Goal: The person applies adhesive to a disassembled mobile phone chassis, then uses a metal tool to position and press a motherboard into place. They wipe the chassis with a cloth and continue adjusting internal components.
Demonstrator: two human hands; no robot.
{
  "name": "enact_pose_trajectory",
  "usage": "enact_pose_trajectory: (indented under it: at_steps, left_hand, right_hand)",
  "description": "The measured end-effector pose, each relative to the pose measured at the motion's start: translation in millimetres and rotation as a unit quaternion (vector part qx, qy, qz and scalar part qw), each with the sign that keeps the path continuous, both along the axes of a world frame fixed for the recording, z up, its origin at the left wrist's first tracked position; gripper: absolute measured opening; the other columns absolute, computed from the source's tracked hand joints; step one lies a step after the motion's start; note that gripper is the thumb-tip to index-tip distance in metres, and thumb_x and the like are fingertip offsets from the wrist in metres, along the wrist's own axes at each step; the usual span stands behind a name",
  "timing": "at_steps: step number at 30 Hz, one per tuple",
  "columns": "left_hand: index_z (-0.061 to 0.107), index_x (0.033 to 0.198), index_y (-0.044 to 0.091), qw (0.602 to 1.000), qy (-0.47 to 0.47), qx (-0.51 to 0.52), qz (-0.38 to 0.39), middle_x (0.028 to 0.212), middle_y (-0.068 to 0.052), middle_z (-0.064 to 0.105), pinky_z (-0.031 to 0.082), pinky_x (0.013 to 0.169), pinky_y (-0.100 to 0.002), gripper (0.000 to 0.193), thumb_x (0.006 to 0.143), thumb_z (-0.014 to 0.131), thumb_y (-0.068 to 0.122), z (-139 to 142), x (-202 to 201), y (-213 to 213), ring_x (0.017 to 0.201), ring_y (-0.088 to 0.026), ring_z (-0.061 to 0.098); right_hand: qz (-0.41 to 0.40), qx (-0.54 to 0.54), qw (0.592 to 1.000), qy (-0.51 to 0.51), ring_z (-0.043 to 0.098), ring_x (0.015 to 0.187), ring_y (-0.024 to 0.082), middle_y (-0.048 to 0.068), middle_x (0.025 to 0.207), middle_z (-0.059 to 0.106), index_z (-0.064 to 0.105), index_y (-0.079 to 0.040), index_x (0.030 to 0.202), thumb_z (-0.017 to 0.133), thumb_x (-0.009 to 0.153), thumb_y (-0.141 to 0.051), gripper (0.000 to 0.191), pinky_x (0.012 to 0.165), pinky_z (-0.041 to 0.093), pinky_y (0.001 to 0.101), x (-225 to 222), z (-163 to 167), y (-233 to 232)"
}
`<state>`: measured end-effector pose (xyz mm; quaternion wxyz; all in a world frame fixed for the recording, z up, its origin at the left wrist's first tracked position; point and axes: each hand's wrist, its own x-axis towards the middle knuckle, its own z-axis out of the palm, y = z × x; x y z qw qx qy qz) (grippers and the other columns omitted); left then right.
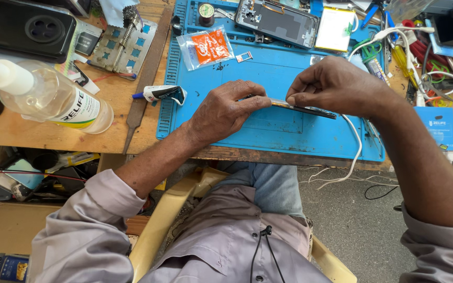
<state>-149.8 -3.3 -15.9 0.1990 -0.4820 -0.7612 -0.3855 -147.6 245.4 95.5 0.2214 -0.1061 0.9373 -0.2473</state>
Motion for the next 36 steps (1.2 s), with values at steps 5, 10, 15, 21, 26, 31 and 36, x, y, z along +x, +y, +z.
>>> enact_pose_trajectory:
  at_steps: [5,10,15,21,26,31,36]
  left_hand:
    - [0.072,0.119,0.012,1.0,0.013,0.002,0.001,0.114,-0.008,0.07,0.061,0.089,-0.039,0.024,0.097,0.07,0.003,0.6,0.0,-1.2,0.105,-0.026,0.071]
    - [0.073,0.119,0.012,1.0,0.004,0.001,0.001,0.113,-0.008,0.07,0.061,0.088,-0.038,0.025,0.096,0.07,0.003,1.7,0.2,-1.8,0.105,-0.026,0.071]
    - [0.072,0.119,0.012,1.0,0.008,0.004,0.001,0.114,-0.008,0.07,0.061,0.088,-0.038,0.026,0.096,0.07,0.003,1.3,-0.6,-1.7,0.105,-0.026,0.071]
    - [0.072,0.122,0.014,0.999,0.045,-0.011,0.005,0.114,-0.007,0.07,0.06,0.087,-0.039,0.032,0.095,0.068,-0.002,-0.2,-0.9,-1.9,0.104,-0.026,0.07]
    - [0.071,0.122,0.015,0.999,0.052,-0.011,0.001,0.114,-0.006,0.07,0.06,0.087,-0.038,0.035,0.094,0.067,-0.005,-1.5,-0.4,-1.6,0.104,-0.025,0.07]
    - [0.071,0.121,0.014,0.999,0.053,-0.009,0.004,0.114,-0.006,0.07,0.06,0.09,-0.038,0.034,0.094,0.066,-0.005,-1.3,0.4,-0.9,0.106,-0.025,0.071]
    - [0.072,0.122,0.014,1.0,0.029,0.002,0.0,0.113,-0.007,0.071,0.06,0.089,-0.039,0.034,0.094,0.067,-0.004,1.3,0.5,-1.9,0.105,-0.026,0.071]
  right_hand:
    - [0.009,-0.012,1.0,0.018,0.071,0.066,0.012,0.008,0.077,0.079,0.08,-0.004,0.1,0.077,0.085,-0.02,0.023,0.062,0.057,0.0293,2.9,-4.7,-1.1]
    - [0.048,-0.029,0.996,0.073,0.076,0.072,0.014,0.01,0.082,0.08,0.079,-0.002,0.1,0.079,0.084,-0.02,0.024,0.069,0.061,0.03,4.0,-8.9,-0.6]
    - [0.058,0.009,0.994,0.089,0.078,0.073,0.017,0.011,0.083,0.08,0.079,-0.004,0.1,0.077,0.085,-0.017,0.021,0.071,0.062,0.0322,5.4,-8.1,-3.8]
    - [0.082,0.004,0.99,0.119,0.078,0.07,0.02,0.012,0.08,0.078,0.078,-0.004,0.099,0.076,0.084,-0.015,0.018,0.068,0.062,0.0333,11.1,-5.8,-6.1]
    - [0.105,0.0,0.984,0.142,0.077,0.071,0.021,0.012,0.082,0.078,0.078,-0.004,0.1,0.076,0.084,-0.015,0.02,0.068,0.062,0.0329,11.8,-7.1,-4.1]
    - [0.109,0.001,0.985,0.135,0.077,0.069,0.022,0.011,0.083,0.079,0.079,-0.006,0.101,0.076,0.085,-0.017,0.019,0.065,0.061,0.0348,10.4,-6.3,-5.7]
    - [0.095,0.014,0.985,0.146,0.076,0.067,0.023,0.013,0.082,0.078,0.078,-0.006,0.1,0.078,0.086,-0.019,0.019,0.064,0.06,0.0368,10.1,-7.0,-11.2]
